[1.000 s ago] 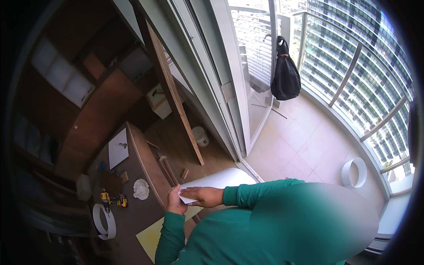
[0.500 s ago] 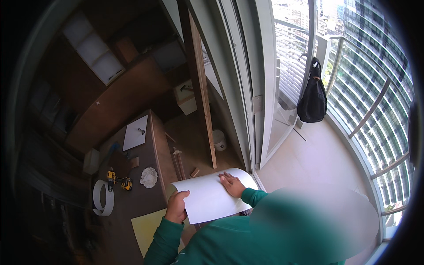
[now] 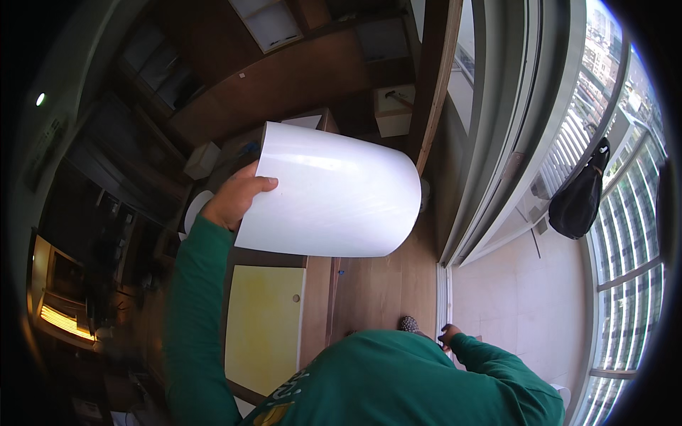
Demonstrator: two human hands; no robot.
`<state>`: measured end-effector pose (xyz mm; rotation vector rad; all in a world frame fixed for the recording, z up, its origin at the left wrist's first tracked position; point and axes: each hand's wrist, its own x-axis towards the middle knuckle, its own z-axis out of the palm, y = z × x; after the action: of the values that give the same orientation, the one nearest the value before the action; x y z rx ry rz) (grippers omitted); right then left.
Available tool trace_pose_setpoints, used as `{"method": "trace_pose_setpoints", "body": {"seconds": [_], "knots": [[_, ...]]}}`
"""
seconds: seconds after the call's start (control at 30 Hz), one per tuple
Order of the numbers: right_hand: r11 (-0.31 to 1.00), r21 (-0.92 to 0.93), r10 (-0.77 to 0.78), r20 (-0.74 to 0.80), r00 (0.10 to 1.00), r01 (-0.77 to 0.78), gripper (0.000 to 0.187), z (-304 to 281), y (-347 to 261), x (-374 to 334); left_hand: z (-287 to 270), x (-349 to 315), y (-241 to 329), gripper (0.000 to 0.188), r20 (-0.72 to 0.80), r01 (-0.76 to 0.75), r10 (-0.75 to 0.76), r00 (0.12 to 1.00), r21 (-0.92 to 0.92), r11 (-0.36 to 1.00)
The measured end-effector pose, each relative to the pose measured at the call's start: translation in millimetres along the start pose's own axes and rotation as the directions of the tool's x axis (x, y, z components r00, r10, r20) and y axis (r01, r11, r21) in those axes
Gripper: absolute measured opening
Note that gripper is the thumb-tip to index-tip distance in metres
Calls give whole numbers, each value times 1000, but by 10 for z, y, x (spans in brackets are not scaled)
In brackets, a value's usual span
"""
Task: The person picks up a laminate sheet from a balcony, brings it to a workbench, aligns it with a wooden panel, and wipes the surface with a cloth.
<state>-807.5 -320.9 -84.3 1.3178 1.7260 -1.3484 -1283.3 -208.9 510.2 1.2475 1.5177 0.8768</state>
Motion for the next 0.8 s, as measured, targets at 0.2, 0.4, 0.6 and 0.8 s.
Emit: {"method": "trace_pose_setpoints", "body": {"seconds": [0.2, 0.4, 0.6, 0.8], "knots": [[691, 545, 282, 402, 871, -475, 66, 754, 184, -377, -266, 154, 332, 55, 63, 150, -192, 979, 410, 900], [549, 829, 26, 110, 994, -106, 70, -395, -625, -896, -160, -1, 750, 46, 36, 140, -374, 927, 890, 434], [516, 755, -245, -323, 914, 405, 81, -1257, -1289, -465, 64, -488, 1188, 39, -46, 59, -305, 951, 998, 33], [266, 762, -310, -512, 801, 591, 123, -1401, -1901, -178, 142, -1104, 1316, 33, -15, -22, -184, 983, 981, -194]]}}
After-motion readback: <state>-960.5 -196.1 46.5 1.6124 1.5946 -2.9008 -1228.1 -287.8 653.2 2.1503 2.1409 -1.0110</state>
